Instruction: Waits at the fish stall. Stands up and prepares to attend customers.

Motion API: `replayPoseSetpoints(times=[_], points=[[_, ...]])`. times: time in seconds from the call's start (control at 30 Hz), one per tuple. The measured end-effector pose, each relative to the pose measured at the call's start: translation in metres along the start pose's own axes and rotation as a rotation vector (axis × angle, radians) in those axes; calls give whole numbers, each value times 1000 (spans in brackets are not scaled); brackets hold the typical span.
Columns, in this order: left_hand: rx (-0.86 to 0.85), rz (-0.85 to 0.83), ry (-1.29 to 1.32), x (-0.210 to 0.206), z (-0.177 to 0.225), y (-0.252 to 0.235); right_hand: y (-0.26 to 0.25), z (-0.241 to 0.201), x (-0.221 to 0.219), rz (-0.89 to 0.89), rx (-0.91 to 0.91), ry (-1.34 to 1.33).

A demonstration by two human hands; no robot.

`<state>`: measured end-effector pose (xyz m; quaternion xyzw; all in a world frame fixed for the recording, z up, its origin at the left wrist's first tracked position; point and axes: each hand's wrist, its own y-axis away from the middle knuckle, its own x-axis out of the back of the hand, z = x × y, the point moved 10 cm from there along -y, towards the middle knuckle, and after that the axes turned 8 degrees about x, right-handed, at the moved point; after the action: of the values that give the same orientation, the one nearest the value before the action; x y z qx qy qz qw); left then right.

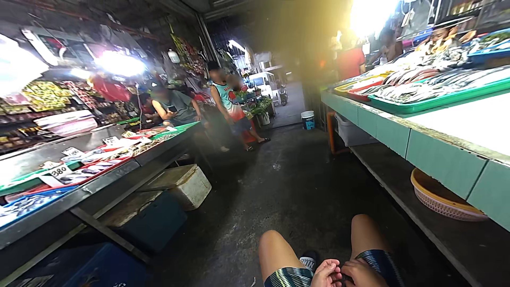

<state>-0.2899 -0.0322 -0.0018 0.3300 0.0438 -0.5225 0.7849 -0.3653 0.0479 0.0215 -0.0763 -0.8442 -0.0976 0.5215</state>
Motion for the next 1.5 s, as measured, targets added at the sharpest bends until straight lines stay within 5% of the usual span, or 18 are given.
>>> replayPoseSetpoints(times=[0.23,0.53,0.9,1.23,1.5], points=[[1,50,131,3,5,12,14,4,5,22,-74,1],[-8,-2,-24,-1,1,1,-4,-4,-3,33,65,-32],[4,29,105,1,3,11,15,6,4,20,-78,0],[-19,-15,-12,-2,3,0,-5,-4,-3,8,56,-21],[-10,2,71,2,1,7,12,4,4,32,-54,-16]])
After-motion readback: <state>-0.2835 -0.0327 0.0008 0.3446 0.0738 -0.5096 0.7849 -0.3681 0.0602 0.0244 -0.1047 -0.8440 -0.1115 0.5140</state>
